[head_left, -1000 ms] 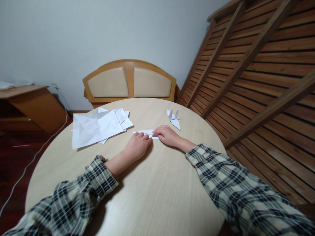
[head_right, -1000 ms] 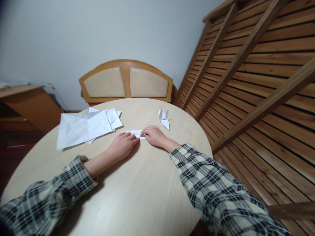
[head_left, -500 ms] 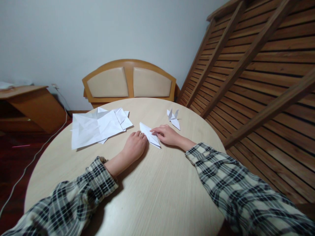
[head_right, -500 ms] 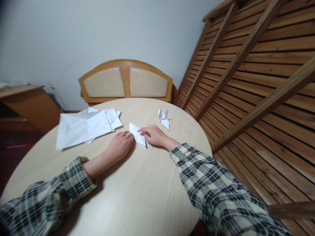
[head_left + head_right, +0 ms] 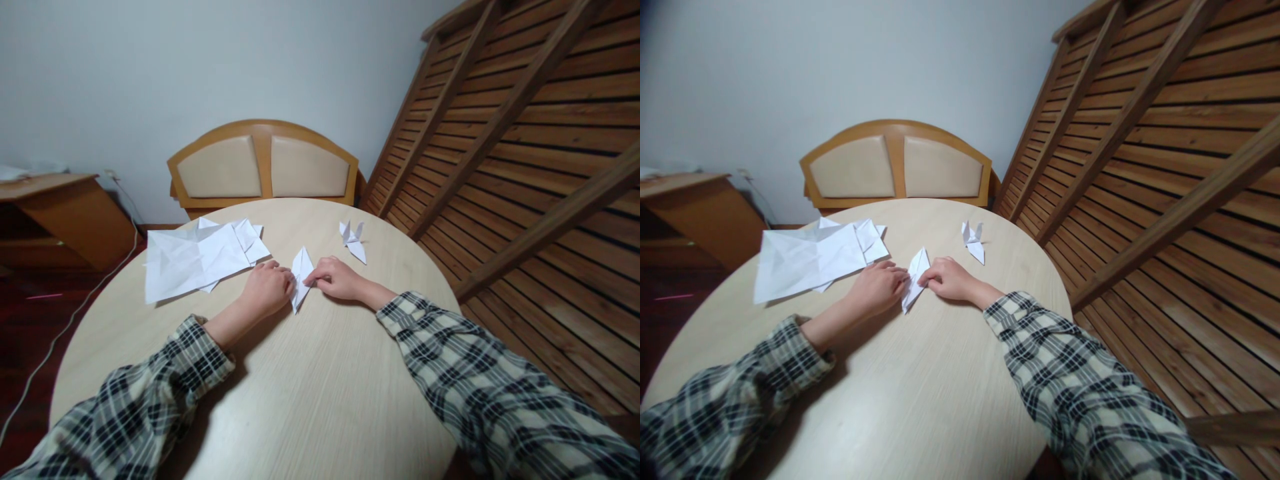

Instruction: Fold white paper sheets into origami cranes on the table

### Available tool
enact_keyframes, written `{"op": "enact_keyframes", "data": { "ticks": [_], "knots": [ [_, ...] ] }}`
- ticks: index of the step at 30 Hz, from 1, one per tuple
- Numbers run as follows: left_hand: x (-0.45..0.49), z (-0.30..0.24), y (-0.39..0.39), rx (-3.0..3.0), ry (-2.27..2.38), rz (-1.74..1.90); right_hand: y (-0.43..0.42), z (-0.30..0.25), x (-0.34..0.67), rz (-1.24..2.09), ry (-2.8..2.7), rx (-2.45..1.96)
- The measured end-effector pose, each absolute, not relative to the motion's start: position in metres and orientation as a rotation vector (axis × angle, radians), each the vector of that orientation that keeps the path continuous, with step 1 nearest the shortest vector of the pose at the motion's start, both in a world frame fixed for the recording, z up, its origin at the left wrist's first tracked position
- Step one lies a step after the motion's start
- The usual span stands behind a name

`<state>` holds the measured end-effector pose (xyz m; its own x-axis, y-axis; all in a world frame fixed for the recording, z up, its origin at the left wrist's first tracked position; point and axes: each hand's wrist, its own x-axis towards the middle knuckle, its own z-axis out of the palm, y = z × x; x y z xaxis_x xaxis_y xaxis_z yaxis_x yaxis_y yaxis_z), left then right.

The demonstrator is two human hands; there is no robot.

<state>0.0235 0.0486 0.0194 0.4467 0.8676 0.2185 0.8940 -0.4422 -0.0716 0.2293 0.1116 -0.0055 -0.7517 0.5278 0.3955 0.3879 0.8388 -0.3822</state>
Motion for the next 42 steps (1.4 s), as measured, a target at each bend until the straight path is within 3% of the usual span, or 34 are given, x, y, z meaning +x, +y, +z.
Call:
{"op": "enact_keyframes", "data": {
  "ticks": [28,42],
  "knots": [
    [0.027,0.018,0.044,-2.511,-1.450,-0.052,0.115,-0.009,0.236,0.190,-2.515,-0.841],
    [0.005,-0.002,0.067,-2.666,-1.320,-0.429,0.116,-0.012,0.233,0.185,-2.594,-0.679]
  ]
}}
